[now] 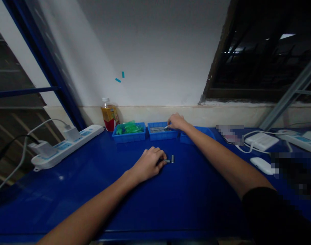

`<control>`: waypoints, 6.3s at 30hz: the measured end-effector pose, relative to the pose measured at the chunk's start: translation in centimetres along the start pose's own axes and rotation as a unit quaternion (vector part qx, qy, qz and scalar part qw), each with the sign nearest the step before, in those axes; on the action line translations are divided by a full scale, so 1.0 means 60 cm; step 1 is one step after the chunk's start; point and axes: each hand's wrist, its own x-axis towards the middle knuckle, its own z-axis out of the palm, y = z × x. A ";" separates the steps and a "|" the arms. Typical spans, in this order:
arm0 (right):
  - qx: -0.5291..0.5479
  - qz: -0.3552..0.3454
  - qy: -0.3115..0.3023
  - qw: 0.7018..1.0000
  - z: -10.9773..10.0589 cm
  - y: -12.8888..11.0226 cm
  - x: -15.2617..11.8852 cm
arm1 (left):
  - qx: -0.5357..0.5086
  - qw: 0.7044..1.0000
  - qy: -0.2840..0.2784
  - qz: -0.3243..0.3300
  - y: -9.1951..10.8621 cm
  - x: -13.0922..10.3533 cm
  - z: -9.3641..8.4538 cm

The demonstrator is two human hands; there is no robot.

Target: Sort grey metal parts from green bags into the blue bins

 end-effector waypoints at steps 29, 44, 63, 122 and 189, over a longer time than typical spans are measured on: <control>0.170 -0.200 0.211 0.942 0.013 -0.084 -0.289 | -0.077 0.990 0.111 -0.032 0.006 0.013 -0.004; 0.371 -0.129 0.186 0.901 0.023 -0.087 -0.266 | -0.154 0.974 0.164 -0.006 0.012 0.004 -0.004; -0.023 -0.064 0.070 0.995 -0.026 -0.007 -0.051 | 0.009 0.998 0.065 0.000 0.028 0.028 0.016; 0.273 -0.151 0.199 0.929 0.027 -0.064 -0.276 | -0.253 0.950 0.182 -0.015 0.017 0.028 0.018; 0.053 -0.144 -0.021 0.988 -0.013 -0.072 0.020 | -0.171 0.972 0.149 -0.055 0.022 0.023 0.007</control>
